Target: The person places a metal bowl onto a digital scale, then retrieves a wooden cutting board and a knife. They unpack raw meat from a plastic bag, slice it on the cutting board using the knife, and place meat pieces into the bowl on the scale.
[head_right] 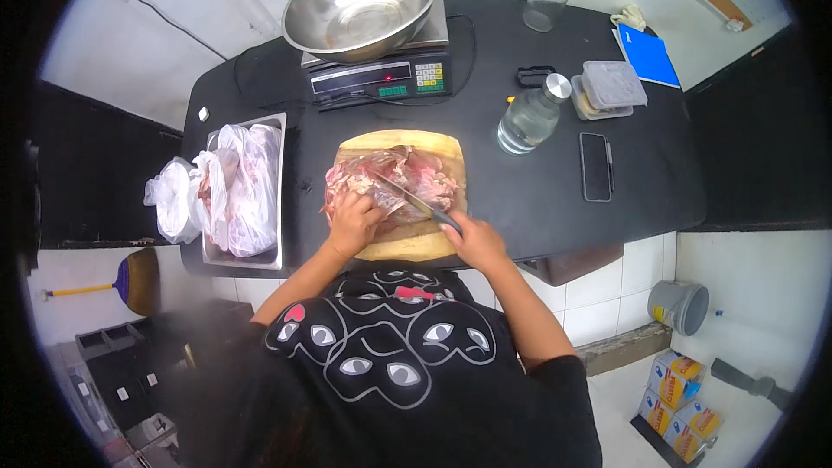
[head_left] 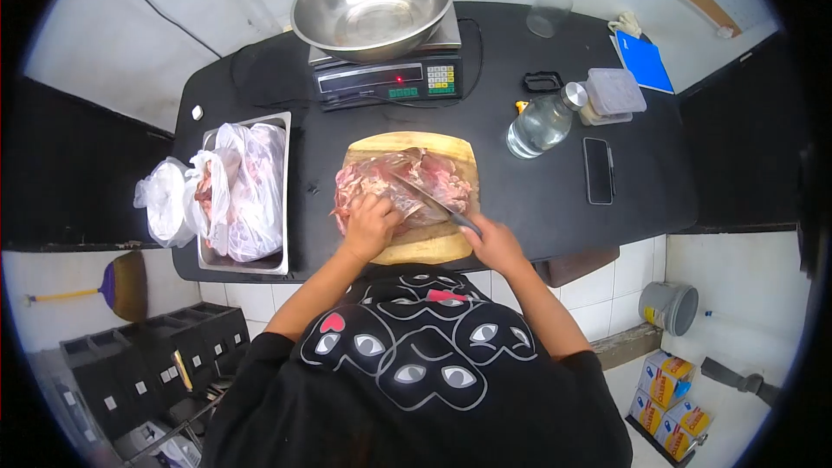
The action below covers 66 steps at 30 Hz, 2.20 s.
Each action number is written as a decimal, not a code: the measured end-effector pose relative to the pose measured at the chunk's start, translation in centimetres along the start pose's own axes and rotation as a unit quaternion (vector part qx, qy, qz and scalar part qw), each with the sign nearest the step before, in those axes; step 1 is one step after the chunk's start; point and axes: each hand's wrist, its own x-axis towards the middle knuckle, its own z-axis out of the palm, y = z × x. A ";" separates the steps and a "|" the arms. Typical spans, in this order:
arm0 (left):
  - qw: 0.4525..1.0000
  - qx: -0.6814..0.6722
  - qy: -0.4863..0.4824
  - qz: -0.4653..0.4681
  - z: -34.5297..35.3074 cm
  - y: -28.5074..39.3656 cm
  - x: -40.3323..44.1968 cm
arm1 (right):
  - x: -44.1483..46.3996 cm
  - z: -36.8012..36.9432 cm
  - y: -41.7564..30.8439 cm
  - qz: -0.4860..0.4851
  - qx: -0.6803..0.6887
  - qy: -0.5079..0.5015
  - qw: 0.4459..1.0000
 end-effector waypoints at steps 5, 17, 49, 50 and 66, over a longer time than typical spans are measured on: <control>0.998 0.020 0.059 0.002 -0.1 0.3 -0.2 | 3.2 0.3 -1.1 -0.109 -0.078 -0.022 0.991; 0.991 -0.040 0.042 -0.122 -1.2 0.4 -4.3 | -6.0 -2.5 6.4 -0.031 -0.136 -0.030 0.990; 0.733 -0.293 0.200 -0.580 1.9 4.5 -2.0 | 2.7 0.1 3.1 -0.171 -0.100 -0.198 0.960; 0.704 -0.322 0.206 -0.598 1.4 4.6 -2.0 | 2.1 -0.7 4.4 -0.148 -0.109 -0.221 0.958; 0.727 -0.389 0.238 -0.513 3.0 3.6 -7.5 | 1.7 0.4 2.1 -0.202 -0.080 -0.233 0.948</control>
